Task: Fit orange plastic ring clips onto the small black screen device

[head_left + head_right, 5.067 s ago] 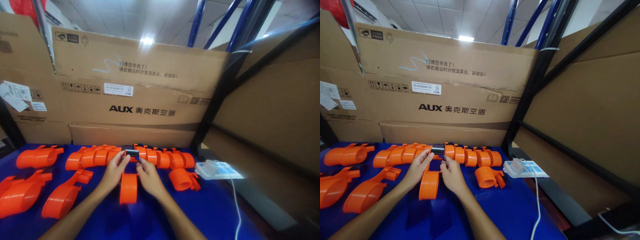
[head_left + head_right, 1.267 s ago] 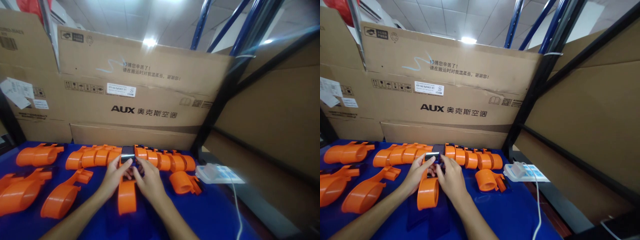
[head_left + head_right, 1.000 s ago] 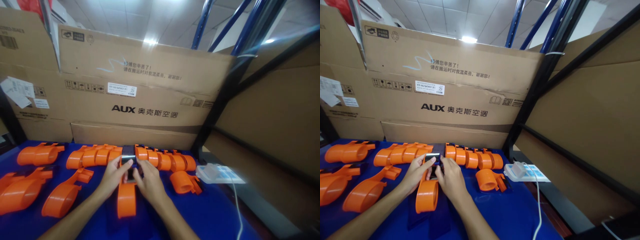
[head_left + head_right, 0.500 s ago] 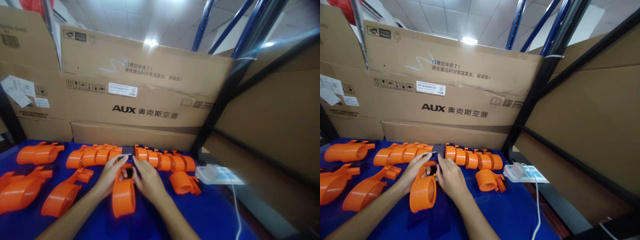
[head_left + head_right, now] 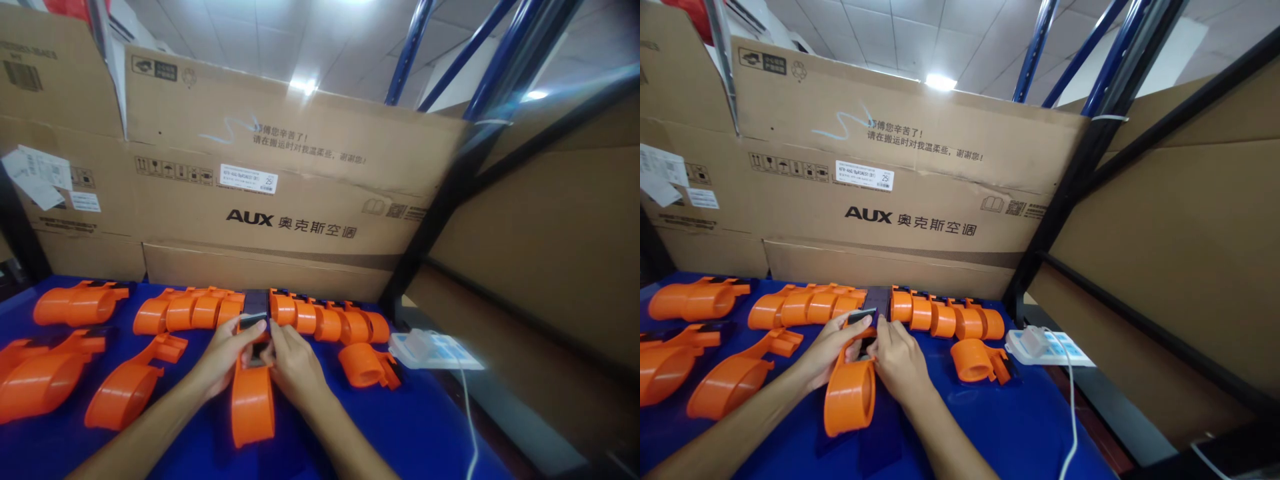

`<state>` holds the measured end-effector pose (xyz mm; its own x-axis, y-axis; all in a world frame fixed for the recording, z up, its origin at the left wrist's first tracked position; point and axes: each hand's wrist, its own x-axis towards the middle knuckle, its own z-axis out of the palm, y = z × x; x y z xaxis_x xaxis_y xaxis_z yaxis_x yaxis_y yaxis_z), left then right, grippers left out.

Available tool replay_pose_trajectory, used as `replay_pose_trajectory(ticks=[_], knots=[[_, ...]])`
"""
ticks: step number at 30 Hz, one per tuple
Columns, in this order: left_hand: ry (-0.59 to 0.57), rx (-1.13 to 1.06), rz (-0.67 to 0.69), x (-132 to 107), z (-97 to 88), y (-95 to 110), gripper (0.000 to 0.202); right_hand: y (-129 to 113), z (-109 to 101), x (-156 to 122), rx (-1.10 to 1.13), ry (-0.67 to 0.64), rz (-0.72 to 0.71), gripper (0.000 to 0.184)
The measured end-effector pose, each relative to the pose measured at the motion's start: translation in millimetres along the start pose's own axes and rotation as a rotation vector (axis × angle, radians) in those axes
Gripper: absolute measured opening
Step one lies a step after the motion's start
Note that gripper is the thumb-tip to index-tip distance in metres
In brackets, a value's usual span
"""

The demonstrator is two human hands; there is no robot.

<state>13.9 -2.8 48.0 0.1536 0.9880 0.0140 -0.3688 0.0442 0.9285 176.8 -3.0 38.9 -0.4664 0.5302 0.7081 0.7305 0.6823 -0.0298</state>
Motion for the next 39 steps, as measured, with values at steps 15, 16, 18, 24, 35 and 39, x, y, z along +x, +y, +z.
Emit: replay_pose_trajectory(ticks=[15,16,18,24,35,39], knots=[[0.005,0.179,0.078,5,-8.8,-1,0.04,12,-7,5,0.224,0.078,-0.003,0.034],[0.001,0.2,0.092,5,-8.3,-2,0.04,12,-7,5,0.236,0.089,0.007,0.032],[-0.011,0.231,0.116,5,-7.4,-3,0.04,11,-7,5,0.255,0.095,0.024,0.028],[-0.052,0.216,0.099,3,-8.7,2,0.039,13,-15,9,0.348,0.072,0.12,0.02],[-0.009,0.177,0.043,4,-9.9,1,0.043,46,-46,10,0.115,-0.285,0.275,0.015],[-0.035,0.18,0.023,2,-10.6,-3,0.041,45,-47,3,0.117,-0.386,0.274,0.014]])
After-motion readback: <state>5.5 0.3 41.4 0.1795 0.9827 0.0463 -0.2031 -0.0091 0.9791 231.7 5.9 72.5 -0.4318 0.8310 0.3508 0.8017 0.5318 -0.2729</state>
